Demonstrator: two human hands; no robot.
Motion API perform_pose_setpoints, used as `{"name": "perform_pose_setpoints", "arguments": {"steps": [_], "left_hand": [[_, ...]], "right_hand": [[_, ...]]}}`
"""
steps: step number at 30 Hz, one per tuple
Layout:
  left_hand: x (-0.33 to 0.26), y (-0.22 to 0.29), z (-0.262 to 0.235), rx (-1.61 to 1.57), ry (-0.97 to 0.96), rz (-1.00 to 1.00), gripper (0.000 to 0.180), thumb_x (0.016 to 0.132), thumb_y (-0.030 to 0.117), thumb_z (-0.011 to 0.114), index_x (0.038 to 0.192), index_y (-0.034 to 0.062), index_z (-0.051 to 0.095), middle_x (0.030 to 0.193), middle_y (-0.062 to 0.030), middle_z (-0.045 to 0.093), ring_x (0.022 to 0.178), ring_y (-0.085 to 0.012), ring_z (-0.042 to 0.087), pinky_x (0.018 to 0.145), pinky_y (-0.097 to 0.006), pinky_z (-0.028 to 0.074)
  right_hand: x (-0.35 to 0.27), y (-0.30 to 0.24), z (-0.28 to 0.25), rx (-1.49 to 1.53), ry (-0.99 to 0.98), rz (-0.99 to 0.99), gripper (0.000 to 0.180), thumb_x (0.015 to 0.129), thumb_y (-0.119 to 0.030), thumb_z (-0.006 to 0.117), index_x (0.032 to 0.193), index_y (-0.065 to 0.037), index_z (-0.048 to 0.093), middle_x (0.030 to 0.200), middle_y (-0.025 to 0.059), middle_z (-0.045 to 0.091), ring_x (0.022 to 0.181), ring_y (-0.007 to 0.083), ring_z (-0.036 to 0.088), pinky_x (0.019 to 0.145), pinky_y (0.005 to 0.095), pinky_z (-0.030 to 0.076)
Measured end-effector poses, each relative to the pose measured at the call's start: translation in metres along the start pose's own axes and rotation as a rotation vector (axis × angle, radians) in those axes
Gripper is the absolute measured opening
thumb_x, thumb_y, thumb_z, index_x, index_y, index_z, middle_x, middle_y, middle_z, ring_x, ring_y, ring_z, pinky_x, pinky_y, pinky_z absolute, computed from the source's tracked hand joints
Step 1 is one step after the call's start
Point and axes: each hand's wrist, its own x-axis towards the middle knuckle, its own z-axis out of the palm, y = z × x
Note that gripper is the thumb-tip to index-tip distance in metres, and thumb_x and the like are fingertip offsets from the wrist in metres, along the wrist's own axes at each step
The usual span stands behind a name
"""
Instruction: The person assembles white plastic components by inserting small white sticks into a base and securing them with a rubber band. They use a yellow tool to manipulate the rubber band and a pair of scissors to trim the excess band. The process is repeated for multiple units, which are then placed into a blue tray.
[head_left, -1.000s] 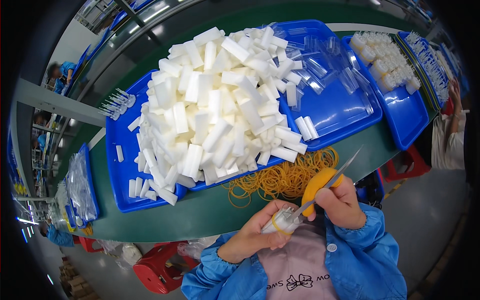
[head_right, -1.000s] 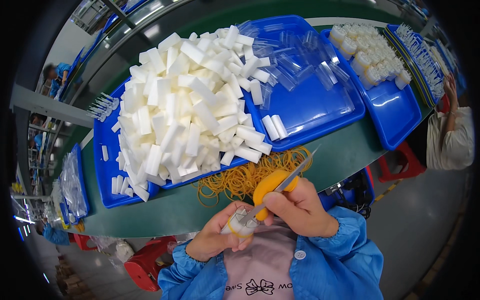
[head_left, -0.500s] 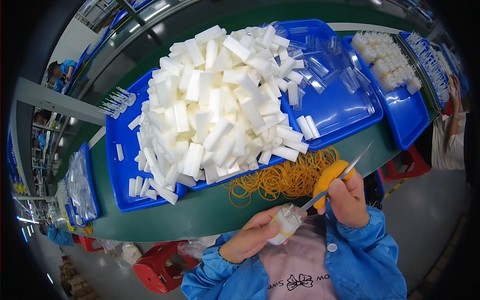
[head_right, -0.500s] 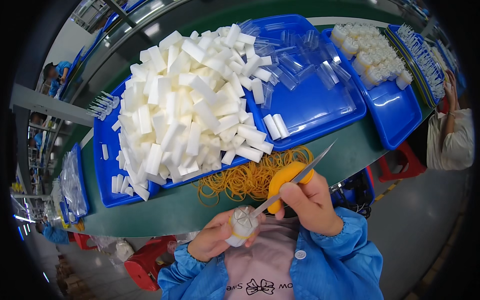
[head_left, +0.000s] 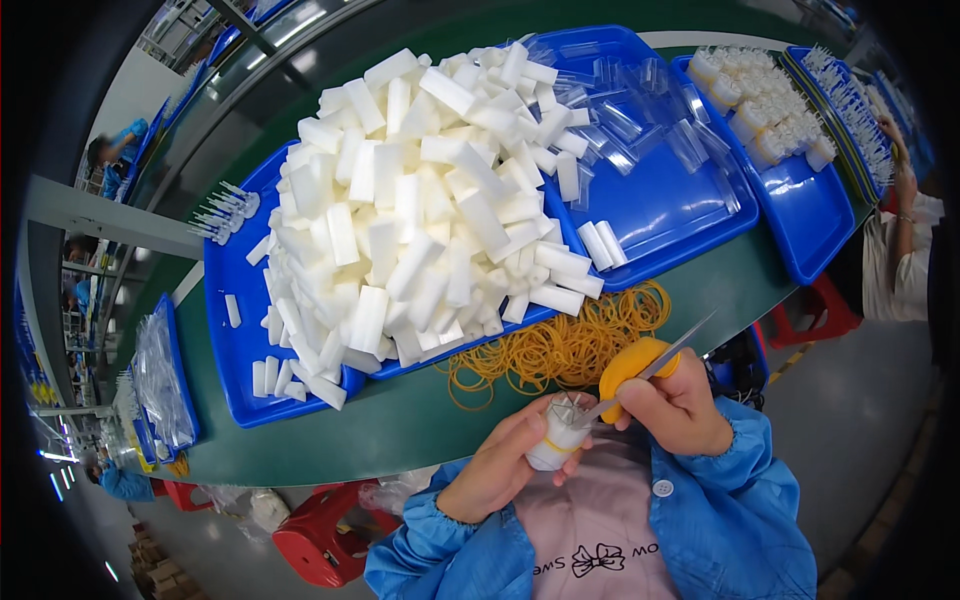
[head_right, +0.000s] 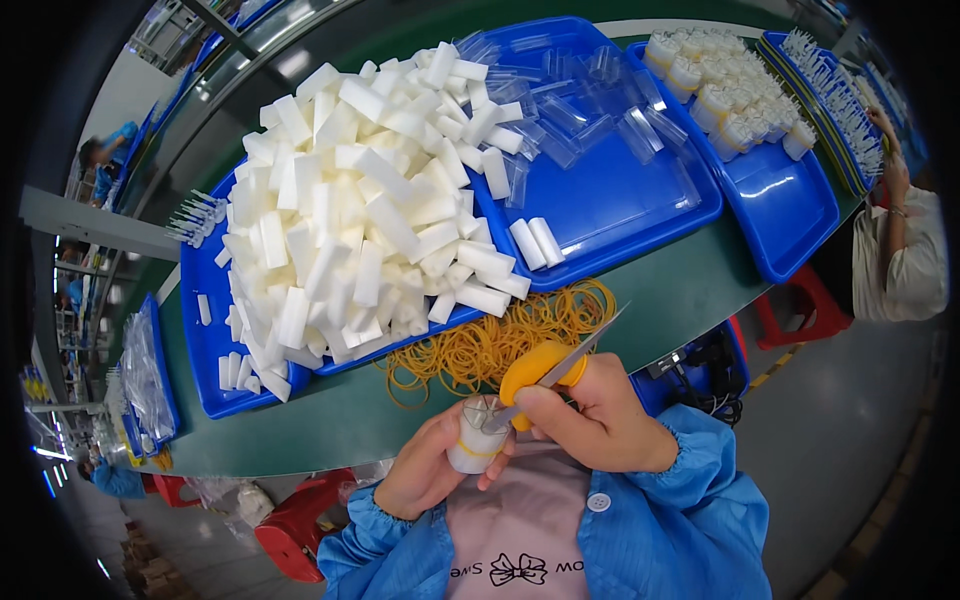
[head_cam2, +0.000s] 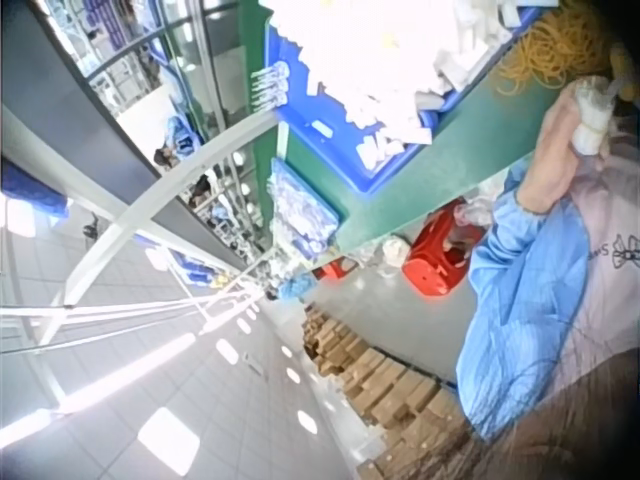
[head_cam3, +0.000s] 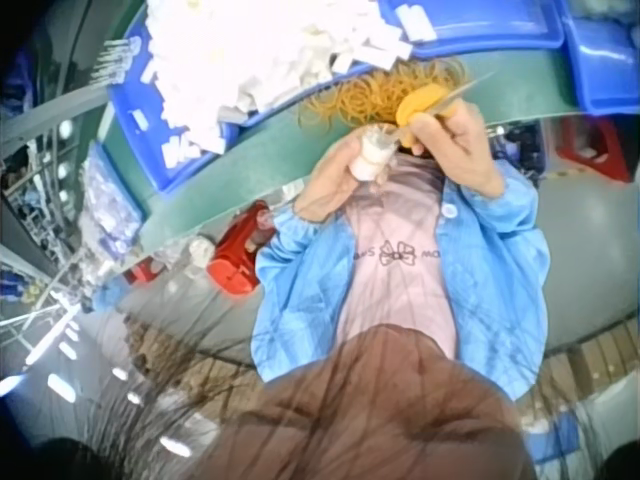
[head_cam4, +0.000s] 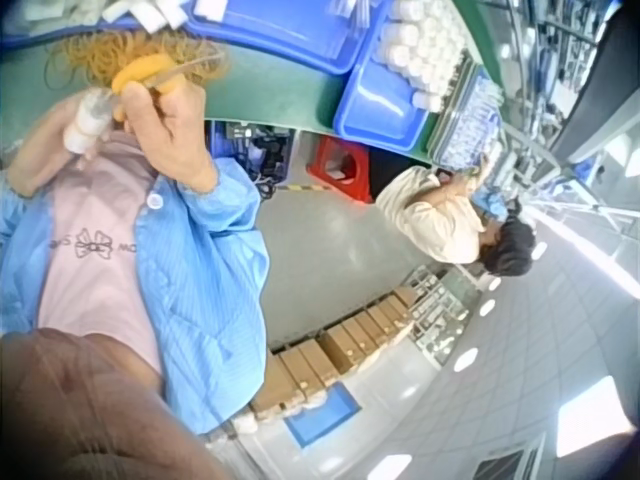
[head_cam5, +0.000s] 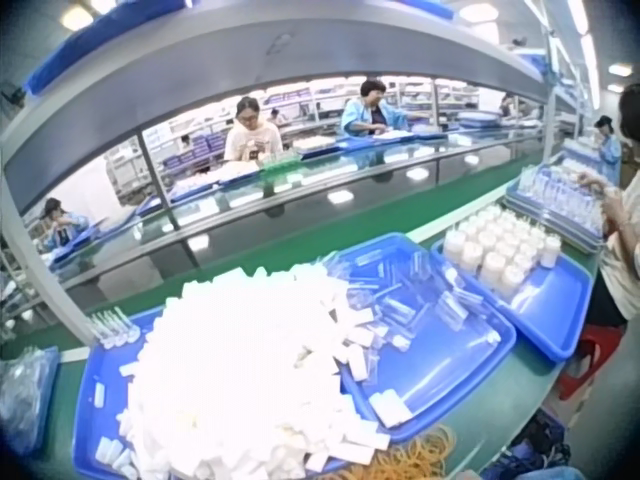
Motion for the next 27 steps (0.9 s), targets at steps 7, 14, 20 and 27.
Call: {"name": "perform_pose_setpoints", "arguments": {"steps": [7, 14, 20, 27], "left_hand": [[0.003, -0.002, -0.004, -0.187, -0.128, -0.090, 0.054, 0.097, 0.041, 0.035, 0.132, 0.0006, 0.037, 0.101, -0.0133, 0.057, 0.074, -0.0163, 0.054, 0.058, -0.027, 0.044], [0.003, -0.004, -0.005, -0.330, -0.133, -0.165, 0.061, 0.096, 0.049, 0.026, 0.129, -0.0008, 0.040, 0.093, -0.0123, 0.056, 0.057, -0.0164, 0.051, 0.047, -0.026, 0.040], [0.005, 0.000, 0.004, -0.305, -0.043, -0.208, 0.065, 0.095, 0.053, 0.023, 0.121, -0.0020, 0.045, 0.081, -0.0139, 0.053, 0.045, -0.0138, 0.046, 0.037, -0.024, 0.038], [0.005, -0.003, -0.002, -0.346, -0.126, -0.225, 0.063, 0.096, 0.050, 0.023, 0.120, -0.0026, 0.047, 0.082, -0.0117, 0.055, 0.046, -0.0125, 0.046, 0.039, -0.023, 0.038]], "right_hand": [[-0.002, 0.005, -0.002, 0.310, 0.088, -0.033, 0.016, 0.094, -0.011, 0.046, 0.098, 0.003, 0.052, 0.077, 0.0101, 0.060, 0.059, 0.0092, 0.055, 0.053, 0.0209, 0.046], [-0.001, 0.000, -0.004, 0.302, 0.112, -0.033, 0.017, 0.094, -0.012, 0.046, 0.101, 0.003, 0.052, 0.083, 0.0100, 0.059, 0.063, 0.0092, 0.056, 0.053, 0.0202, 0.047], [-0.001, 0.002, -0.004, 0.303, 0.093, 0.043, 0.018, 0.095, -0.014, 0.046, 0.101, 0.002, 0.052, 0.085, 0.0093, 0.059, 0.065, 0.0088, 0.057, 0.053, 0.0197, 0.048], [0.002, 0.001, -0.002, 0.360, -0.013, 0.089, 0.018, 0.095, -0.014, 0.046, 0.099, 0.001, 0.054, 0.079, 0.0083, 0.061, 0.063, 0.0074, 0.056, 0.052, 0.0205, 0.045]]}}
